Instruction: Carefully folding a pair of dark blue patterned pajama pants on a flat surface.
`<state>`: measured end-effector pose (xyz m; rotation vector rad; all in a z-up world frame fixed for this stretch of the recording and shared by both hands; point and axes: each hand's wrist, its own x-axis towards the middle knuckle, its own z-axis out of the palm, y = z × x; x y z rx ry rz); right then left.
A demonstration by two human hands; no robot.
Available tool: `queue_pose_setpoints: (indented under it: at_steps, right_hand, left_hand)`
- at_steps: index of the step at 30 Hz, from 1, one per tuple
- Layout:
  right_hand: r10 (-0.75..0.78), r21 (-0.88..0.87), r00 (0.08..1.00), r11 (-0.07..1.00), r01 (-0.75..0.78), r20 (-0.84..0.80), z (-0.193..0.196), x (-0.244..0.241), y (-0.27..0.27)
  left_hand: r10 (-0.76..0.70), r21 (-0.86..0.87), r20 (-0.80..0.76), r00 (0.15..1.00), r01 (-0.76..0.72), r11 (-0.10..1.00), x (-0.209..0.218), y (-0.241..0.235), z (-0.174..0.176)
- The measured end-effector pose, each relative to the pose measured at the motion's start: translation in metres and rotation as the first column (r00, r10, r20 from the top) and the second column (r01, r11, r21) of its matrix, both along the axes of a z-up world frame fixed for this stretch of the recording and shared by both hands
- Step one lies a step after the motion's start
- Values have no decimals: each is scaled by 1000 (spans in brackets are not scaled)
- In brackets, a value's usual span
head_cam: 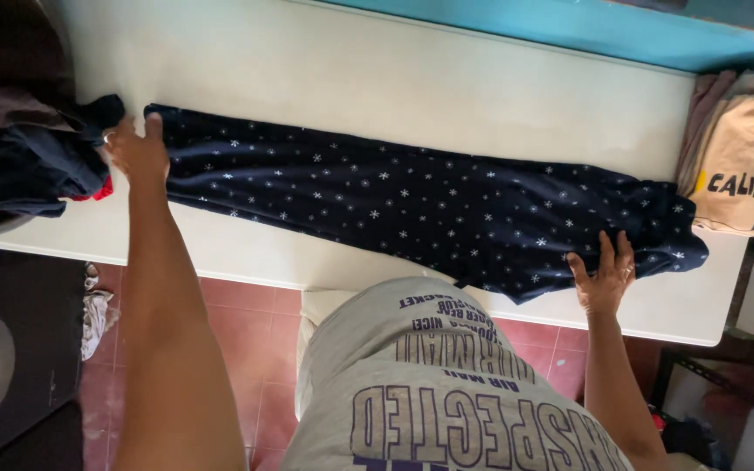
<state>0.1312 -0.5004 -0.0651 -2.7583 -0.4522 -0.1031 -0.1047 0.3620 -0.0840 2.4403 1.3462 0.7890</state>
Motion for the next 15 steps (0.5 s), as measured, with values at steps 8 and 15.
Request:
queue_pose_setpoints:
  at_steps: [8, 15]
  right_hand:
    - [-36, -14, 999, 999, 35, -38, 3, 3, 3]
    - [-45, -2, 999, 999, 45, -25, -6, 7, 3]
  left_hand:
    - [38, -529, 259, 965, 108, 841, 6, 17, 41]
    - [-161, -423, 147, 976, 209, 882, -8, 50, -7]
